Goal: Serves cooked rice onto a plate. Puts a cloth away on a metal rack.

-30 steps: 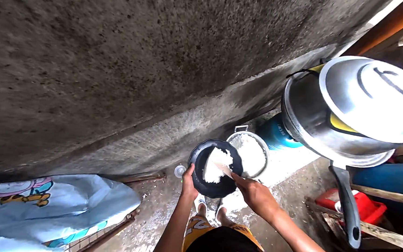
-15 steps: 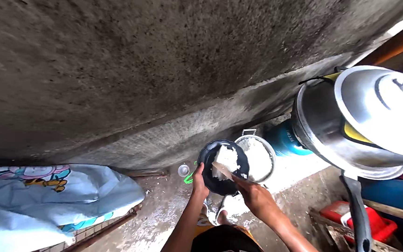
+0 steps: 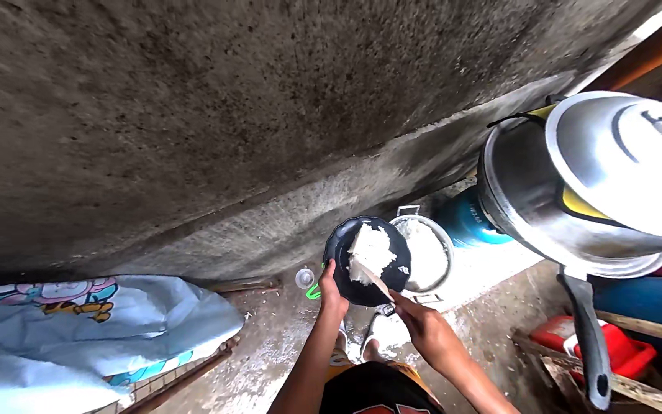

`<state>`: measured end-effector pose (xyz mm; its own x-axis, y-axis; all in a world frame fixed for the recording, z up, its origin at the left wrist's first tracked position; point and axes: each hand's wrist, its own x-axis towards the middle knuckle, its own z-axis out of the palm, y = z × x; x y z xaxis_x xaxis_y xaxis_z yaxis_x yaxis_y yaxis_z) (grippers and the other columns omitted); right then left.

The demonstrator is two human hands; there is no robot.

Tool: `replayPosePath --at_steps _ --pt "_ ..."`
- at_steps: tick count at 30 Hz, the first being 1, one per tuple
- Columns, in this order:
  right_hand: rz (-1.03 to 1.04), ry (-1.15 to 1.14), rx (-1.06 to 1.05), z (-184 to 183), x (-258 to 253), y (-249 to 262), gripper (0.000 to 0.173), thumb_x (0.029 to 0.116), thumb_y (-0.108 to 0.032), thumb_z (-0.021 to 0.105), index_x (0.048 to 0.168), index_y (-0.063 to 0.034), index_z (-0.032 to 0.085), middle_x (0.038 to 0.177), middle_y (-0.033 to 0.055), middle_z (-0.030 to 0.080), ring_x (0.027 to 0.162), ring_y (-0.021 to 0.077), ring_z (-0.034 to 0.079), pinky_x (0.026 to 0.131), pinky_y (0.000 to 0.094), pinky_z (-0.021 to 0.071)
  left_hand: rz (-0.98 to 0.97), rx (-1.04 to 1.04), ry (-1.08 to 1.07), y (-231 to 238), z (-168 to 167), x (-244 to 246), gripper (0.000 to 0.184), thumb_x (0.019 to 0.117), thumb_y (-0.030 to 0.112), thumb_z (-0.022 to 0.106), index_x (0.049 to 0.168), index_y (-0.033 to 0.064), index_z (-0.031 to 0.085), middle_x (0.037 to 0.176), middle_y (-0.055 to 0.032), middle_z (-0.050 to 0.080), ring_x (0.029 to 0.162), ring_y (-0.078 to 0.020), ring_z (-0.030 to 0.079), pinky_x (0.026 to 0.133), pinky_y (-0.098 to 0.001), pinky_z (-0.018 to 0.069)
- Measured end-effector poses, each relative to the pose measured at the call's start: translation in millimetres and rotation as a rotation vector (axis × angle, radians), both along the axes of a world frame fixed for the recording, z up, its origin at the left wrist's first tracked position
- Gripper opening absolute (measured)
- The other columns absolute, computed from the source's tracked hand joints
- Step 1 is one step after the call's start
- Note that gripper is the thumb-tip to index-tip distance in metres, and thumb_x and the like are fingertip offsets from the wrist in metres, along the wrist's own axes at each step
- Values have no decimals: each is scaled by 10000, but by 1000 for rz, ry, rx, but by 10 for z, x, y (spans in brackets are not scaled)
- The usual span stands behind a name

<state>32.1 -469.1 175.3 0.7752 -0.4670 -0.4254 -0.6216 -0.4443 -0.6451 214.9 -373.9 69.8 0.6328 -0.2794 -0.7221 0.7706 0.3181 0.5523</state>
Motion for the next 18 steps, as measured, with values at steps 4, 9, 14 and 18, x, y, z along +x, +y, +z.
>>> replayPosePath --at_steps 4,9,14,18 --pt "-30 113 -26 -364 15 -5 440 1095 -354 422 1518 -299 529 1121 129 738 983 329 722 886 576 564 8 -9 -20 29 -43 -18 387 1104 293 410 1362 49 564 1226 -165 680 1106 -267 677 930 -489 568" --pt "-47 -84 119 -269 -123 -109 436 1099 -349 427 1478 -193 575 1100 80 748 937 202 720 903 462 576 10 -19 -25 137 -69 -23 385 1106 298 387 1365 65 552 1208 -146 683 1088 -244 679 917 -468 572" --pt "-322 -215 227 -76 -313 -451 438 1100 -322 412 1394 -54 597 721 13 624 556 105 560 531 304 514 62 -62 -13 284 -172 126 405 1107 339 357 1361 86 545 1187 -140 687 1075 -252 685 892 -502 580" --pt "-450 15 138 -588 -329 -963 444 1078 -185 428 1502 -80 503 814 112 669 577 183 559 573 402 500 110 -68 -52 376 -192 299 405 1110 345 341 1349 86 542 1180 -137 683 1075 -251 681 892 -511 577"
